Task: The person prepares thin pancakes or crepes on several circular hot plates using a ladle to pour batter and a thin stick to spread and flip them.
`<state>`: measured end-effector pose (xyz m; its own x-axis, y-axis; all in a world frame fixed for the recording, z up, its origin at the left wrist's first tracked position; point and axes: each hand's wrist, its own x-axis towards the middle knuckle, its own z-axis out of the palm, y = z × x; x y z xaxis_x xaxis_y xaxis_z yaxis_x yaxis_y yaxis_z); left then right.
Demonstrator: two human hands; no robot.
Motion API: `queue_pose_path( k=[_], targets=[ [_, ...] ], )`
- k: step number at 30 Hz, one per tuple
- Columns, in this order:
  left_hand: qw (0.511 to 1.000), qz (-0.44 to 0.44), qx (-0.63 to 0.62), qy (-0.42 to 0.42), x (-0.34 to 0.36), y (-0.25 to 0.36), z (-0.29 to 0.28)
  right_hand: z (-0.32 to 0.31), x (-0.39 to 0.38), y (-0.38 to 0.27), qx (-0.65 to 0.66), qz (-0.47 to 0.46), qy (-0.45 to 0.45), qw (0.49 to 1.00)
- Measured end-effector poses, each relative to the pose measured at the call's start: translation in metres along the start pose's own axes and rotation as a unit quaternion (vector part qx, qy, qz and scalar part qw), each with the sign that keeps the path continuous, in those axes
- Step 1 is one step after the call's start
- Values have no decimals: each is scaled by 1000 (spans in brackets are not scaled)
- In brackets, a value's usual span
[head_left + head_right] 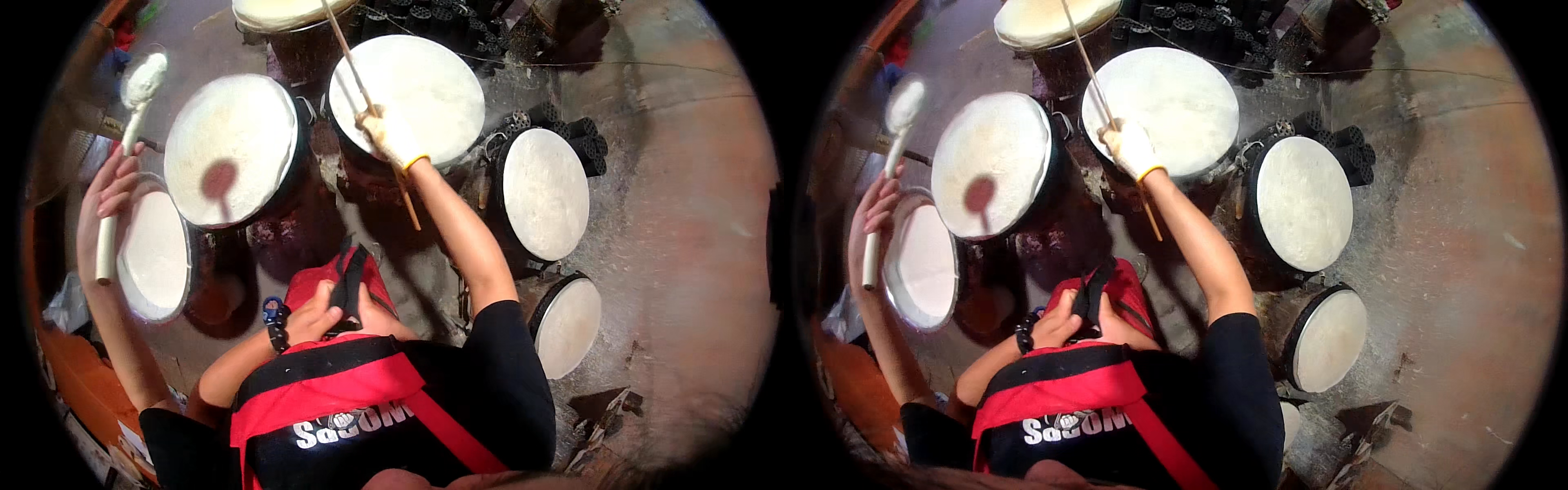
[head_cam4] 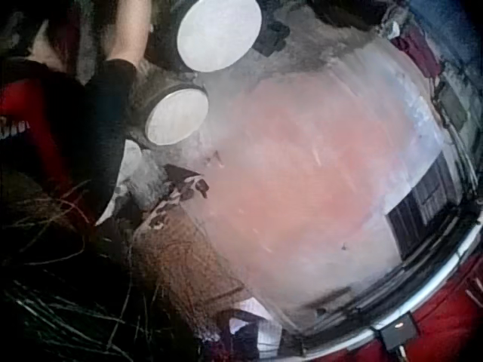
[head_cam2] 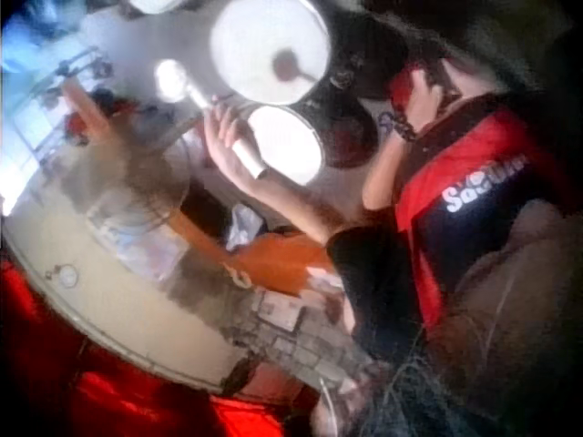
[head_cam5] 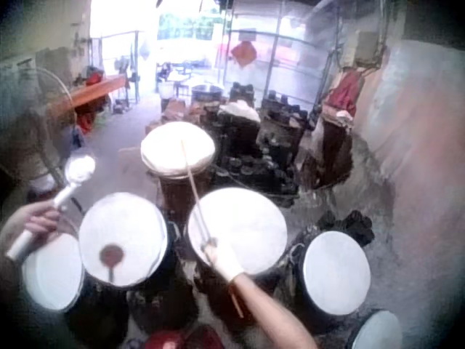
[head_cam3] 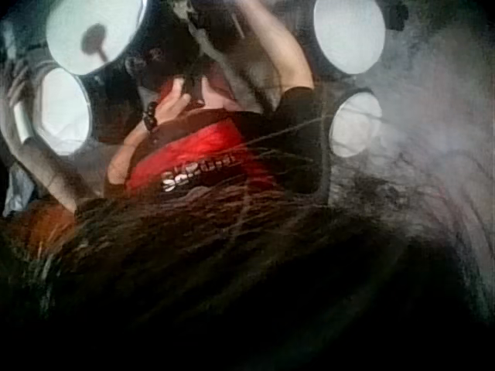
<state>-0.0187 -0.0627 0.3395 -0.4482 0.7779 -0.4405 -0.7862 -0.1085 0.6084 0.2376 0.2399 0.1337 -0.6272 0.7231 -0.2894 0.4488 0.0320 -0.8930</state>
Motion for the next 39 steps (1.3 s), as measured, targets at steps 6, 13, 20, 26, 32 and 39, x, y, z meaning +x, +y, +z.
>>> queue_pose_path(
  k=[6,13,20,26,32,39],
  targets=[
    [932,-140,321,95,-43,-77,-99,-24,3,-14,11,3,27,1000],
    [988,-26,-150,14,-31,26,-51,7,17,-18,9,29,-39,999],
    [986,48,-150,55,-95,2,-92,81,31,-36,-159,-92,-93,979],
    [978,116,-89,151,-174,0,-97,147,-10,-93,-158,-176,-159,959],
    [960,131,-33,247,-220,1,-87,190,-104,-166,-347,-243,-126,897],
    [951,129,-78,271,-184,10,-168,213,-75,-104,-439,-365,-64,819]
  ],
)
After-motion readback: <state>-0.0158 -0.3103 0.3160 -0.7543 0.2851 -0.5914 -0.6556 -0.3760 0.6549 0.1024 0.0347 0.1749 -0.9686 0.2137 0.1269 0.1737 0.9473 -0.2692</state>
